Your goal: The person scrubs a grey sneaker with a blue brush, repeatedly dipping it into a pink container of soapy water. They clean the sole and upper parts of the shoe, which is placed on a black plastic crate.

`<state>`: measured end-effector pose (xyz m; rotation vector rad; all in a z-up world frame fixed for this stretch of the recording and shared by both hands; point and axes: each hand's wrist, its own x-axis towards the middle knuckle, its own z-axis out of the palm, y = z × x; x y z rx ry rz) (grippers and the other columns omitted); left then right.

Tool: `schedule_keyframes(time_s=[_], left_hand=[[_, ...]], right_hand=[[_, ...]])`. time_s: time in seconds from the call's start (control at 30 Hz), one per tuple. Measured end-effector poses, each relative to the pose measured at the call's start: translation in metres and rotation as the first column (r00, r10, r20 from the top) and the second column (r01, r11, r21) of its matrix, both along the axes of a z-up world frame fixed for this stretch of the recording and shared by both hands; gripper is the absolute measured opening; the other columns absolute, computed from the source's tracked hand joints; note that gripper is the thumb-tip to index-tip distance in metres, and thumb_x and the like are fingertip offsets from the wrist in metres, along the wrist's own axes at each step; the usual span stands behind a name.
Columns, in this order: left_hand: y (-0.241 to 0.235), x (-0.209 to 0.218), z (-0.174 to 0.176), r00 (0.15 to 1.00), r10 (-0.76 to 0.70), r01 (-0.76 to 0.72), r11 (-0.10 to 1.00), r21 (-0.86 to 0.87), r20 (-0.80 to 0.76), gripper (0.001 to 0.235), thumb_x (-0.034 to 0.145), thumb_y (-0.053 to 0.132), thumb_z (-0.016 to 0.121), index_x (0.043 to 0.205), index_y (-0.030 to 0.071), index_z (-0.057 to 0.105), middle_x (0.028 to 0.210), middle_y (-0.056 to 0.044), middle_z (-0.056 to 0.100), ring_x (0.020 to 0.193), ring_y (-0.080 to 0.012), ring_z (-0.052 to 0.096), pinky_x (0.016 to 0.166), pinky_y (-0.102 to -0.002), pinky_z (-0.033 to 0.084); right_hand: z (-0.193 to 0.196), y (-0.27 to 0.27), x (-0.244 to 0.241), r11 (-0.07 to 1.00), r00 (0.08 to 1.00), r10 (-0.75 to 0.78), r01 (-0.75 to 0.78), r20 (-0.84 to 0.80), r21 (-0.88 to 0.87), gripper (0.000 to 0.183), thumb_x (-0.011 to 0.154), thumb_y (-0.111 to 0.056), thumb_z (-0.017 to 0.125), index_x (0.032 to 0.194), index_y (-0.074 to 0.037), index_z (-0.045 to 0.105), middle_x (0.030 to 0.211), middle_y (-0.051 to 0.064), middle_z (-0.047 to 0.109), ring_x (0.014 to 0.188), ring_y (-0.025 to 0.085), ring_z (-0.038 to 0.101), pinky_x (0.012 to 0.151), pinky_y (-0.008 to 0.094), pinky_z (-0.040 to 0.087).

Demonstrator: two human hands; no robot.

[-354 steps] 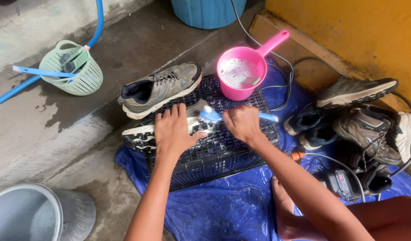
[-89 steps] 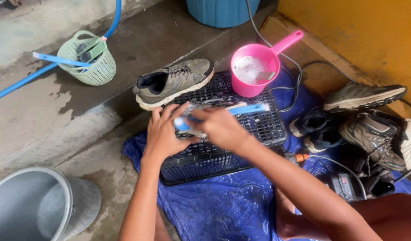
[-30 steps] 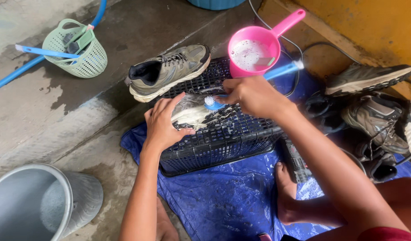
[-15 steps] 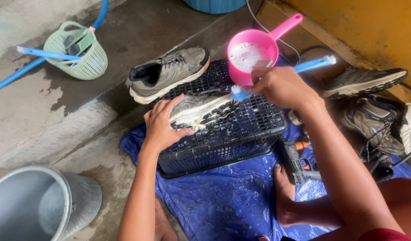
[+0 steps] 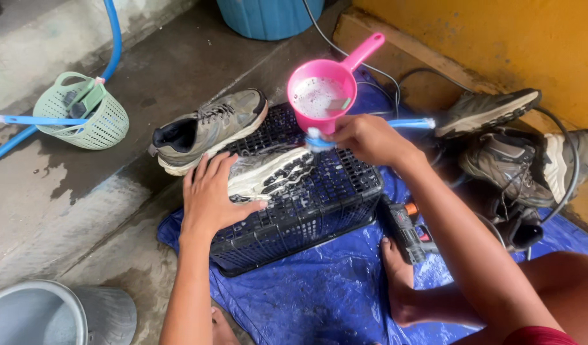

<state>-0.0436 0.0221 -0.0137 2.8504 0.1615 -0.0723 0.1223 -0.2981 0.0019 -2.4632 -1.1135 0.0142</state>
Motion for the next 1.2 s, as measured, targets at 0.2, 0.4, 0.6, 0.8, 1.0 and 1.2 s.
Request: schedule_keyframes(time_s=[0.2,0.4,0.6,0.8,1.0,1.2], left_hand=[[-0.008,0.011,0.006,0.992,-0.116,0.118,0.992,-0.049,0.049,0.075,0.091,0.065,0.078,0.151,0.021,0.068,0.147,-0.007,0.074,0.136,-0.0383,0.07,0.109,-0.062,0.056],[0.035,0.011,-0.026,0.979,-0.015,0.125,0.831,-0.542,0.203,0.058,0.09,0.053,0.086,0.14,0.026,0.076,0.123,-0.002,0.083,0.124,-0.0292,0.077,0.097,-0.048,0.06],[0.008,0.016,-0.04,0.916,0.144,0.26,0.495,-0.829,0.374,0.046,0.103,0.039,0.072,0.137,0.008,0.072,0.126,-0.011,0.075,0.126,-0.0219,0.065,0.114,-0.047,0.051],[-0.016,0.029,-0.054,0.873,0.185,0.34,0.43,-0.836,0.451,0.058,0.112,0.029,0.06,0.162,0.0,0.051,0.158,-0.02,0.06,0.151,-0.0265,0.051,0.129,-0.051,0.037],[-0.03,0.032,-0.013,0.794,0.323,0.341,0.466,-0.817,0.516,0.064,0.107,0.027,0.075,0.16,0.003,0.051,0.154,-0.019,0.062,0.148,-0.0233,0.051,0.132,-0.052,0.035],[-0.029,0.035,0.02,0.717,0.265,0.408,0.591,-0.696,0.645,0.074,0.101,0.019,0.085,0.162,0.0,0.047,0.151,-0.023,0.062,0.147,-0.0294,0.054,0.13,-0.054,0.038]], right_hand=[[-0.062,0.022,0.003,0.943,0.986,-0.03,0.083,-0.164,0.322,0.011,0.102,-0.024,0.078,0.103,-0.016,0.085,0.091,0.006,0.076,0.078,0.03,0.076,0.074,0.04,0.058],[-0.046,0.031,-0.024,0.63,0.942,-0.179,0.331,-0.284,0.703,0.033,0.113,-0.024,0.067,0.142,-0.011,0.077,0.107,0.011,0.078,0.091,0.015,0.072,0.076,0.03,0.06],[-0.03,0.081,-0.04,0.42,0.837,0.104,0.453,-0.538,0.786,0.062,0.103,-0.024,0.084,0.153,0.005,0.061,0.108,0.011,0.082,0.087,0.007,0.068,0.073,0.02,0.059],[-0.036,0.099,-0.046,0.272,0.837,0.079,0.505,-0.542,0.819,0.059,0.106,-0.02,0.081,0.154,0.006,0.059,0.1,0.013,0.082,0.08,0.005,0.067,0.06,0.019,0.051],[-0.022,0.107,-0.039,0.342,0.86,0.077,0.452,-0.504,0.824,0.062,0.102,-0.02,0.085,0.153,0.008,0.061,0.103,0.015,0.082,0.088,0.009,0.069,0.074,0.024,0.061],[-0.025,0.123,-0.03,0.372,0.814,0.142,0.484,-0.563,0.793,0.059,0.104,-0.024,0.083,0.154,0.001,0.063,0.112,0.016,0.083,0.09,0.008,0.071,0.071,0.026,0.062]])
